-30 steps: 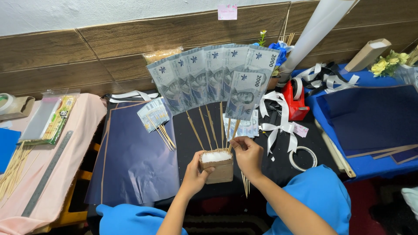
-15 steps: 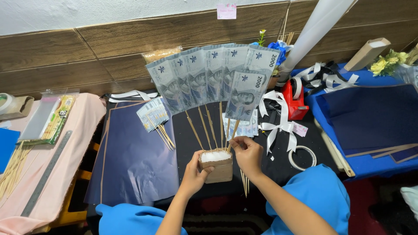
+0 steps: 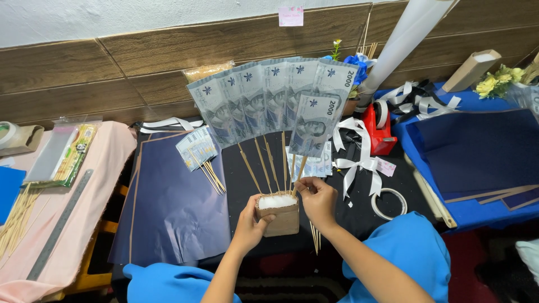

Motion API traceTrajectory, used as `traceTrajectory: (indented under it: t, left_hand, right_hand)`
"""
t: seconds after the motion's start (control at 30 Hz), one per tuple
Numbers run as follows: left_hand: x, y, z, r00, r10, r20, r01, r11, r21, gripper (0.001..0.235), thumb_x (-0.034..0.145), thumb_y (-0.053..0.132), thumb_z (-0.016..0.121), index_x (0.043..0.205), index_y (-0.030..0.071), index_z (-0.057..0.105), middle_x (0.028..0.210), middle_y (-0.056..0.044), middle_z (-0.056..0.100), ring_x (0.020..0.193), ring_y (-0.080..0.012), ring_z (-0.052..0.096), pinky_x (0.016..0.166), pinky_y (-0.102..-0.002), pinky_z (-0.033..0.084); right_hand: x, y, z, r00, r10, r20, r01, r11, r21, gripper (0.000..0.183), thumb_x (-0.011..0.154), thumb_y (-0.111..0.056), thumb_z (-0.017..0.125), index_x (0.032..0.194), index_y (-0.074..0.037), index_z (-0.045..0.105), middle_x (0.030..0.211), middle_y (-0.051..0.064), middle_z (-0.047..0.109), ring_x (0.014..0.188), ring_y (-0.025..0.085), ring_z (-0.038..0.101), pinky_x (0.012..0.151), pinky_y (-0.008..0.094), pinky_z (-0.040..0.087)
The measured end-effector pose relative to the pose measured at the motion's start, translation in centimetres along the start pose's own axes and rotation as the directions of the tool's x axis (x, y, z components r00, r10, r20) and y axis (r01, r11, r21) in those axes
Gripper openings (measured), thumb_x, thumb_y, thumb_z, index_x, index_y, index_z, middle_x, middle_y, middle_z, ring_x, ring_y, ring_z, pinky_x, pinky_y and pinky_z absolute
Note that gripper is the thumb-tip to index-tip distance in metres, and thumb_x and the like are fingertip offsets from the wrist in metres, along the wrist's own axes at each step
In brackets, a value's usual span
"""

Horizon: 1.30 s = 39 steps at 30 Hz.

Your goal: Arranging banknotes attached to sticks into a foam block to create a money bouquet.

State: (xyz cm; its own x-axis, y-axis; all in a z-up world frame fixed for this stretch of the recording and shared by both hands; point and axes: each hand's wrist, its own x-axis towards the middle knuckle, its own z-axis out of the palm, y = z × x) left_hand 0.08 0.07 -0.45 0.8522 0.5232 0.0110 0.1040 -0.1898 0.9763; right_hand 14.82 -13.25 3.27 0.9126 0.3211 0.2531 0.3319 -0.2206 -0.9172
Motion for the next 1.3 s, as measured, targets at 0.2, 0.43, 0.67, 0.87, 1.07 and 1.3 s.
traceTrajectory:
  t: [0.2,0.43,0.67,0.87,1.07,1.3]
  left_hand:
    - [-0.1,0.1,0.0,1.0,0.012,0.002,-0.012,1.0,-0.015,0.052,0.082,0.003,0.074,0.13,0.008,0.055,0.11,-0.009,0.073,0.09,-0.018,0.071,0.081,-0.03,0.056]
    - [0.0,0.5,-0.2,0.999,-0.037,0.024,0.037,0.999,0.003,0.054,0.081,0.002,0.072,0.131,0.011,0.054,0.114,-0.009,0.075,0.096,-0.0205,0.072,0.086,-0.033,0.055]
    - [0.0,1.4,-0.5,0.999,0.018,0.043,-0.021,0.998,0.063,0.053,0.078,0.003,0.075,0.128,0.009,0.057,0.116,-0.008,0.075,0.1,-0.022,0.072,0.089,-0.033,0.054]
    - [-0.1,1.5,-0.5,0.999,0.007,0.05,-0.009,0.999,0.048,0.053,0.078,0.003,0.075,0.128,0.009,0.058,0.116,-0.009,0.075,0.099,-0.0217,0.072,0.089,-0.033,0.054]
    - [-0.1,1.7,-0.5,0.999,-0.003,0.051,0.0,0.998,0.06,0.052,0.079,0.003,0.075,0.128,0.009,0.058,0.113,-0.009,0.075,0.092,-0.0194,0.071,0.084,-0.031,0.054]
    - [0.0,1.2,-0.5,0.998,0.001,0.062,-0.004,0.999,0.049,0.056,0.079,0.005,0.076,0.13,0.01,0.056,0.119,-0.009,0.074,0.104,-0.023,0.073,0.092,-0.035,0.057]
  right_hand:
    - [-0.1,0.1,0.1,1.0,-0.001,0.001,0.001,1.0,-0.002,0.01,0.079,-0.007,0.083,0.081,0.001,0.076,0.057,0.002,0.065,0.048,0.008,0.046,0.046,0.024,0.039]
    - [0.0,-0.2,0.0,0.999,0.037,0.002,-0.037,0.999,-0.029,0.011,0.079,-0.009,0.082,0.084,0.0,0.078,0.06,0.002,0.067,0.05,0.01,0.05,0.049,0.024,0.042]
    - [0.2,-0.5,0.0,1.0,0.008,0.01,-0.008,1.0,-0.004,0.007,0.079,-0.004,0.08,0.083,0.001,0.077,0.058,0.003,0.066,0.048,0.009,0.048,0.046,0.024,0.04]
    - [0.3,-0.6,0.0,1.0,-0.013,-0.008,0.013,1.0,0.021,0.007,0.081,-0.005,0.08,0.083,0.001,0.076,0.058,0.002,0.064,0.049,0.009,0.047,0.048,0.023,0.04]
    - [0.5,-0.4,0.1,1.0,-0.005,-0.012,0.005,0.999,0.033,0.008,0.081,-0.005,0.08,0.083,0.001,0.076,0.059,0.002,0.064,0.05,0.009,0.048,0.049,0.024,0.041]
    - [0.4,-0.6,-0.3,0.998,-0.06,0.016,0.06,0.998,-0.032,0.024,0.082,-0.013,0.082,0.098,-0.005,0.067,0.065,0.001,0.068,0.05,0.008,0.052,0.048,0.024,0.039]
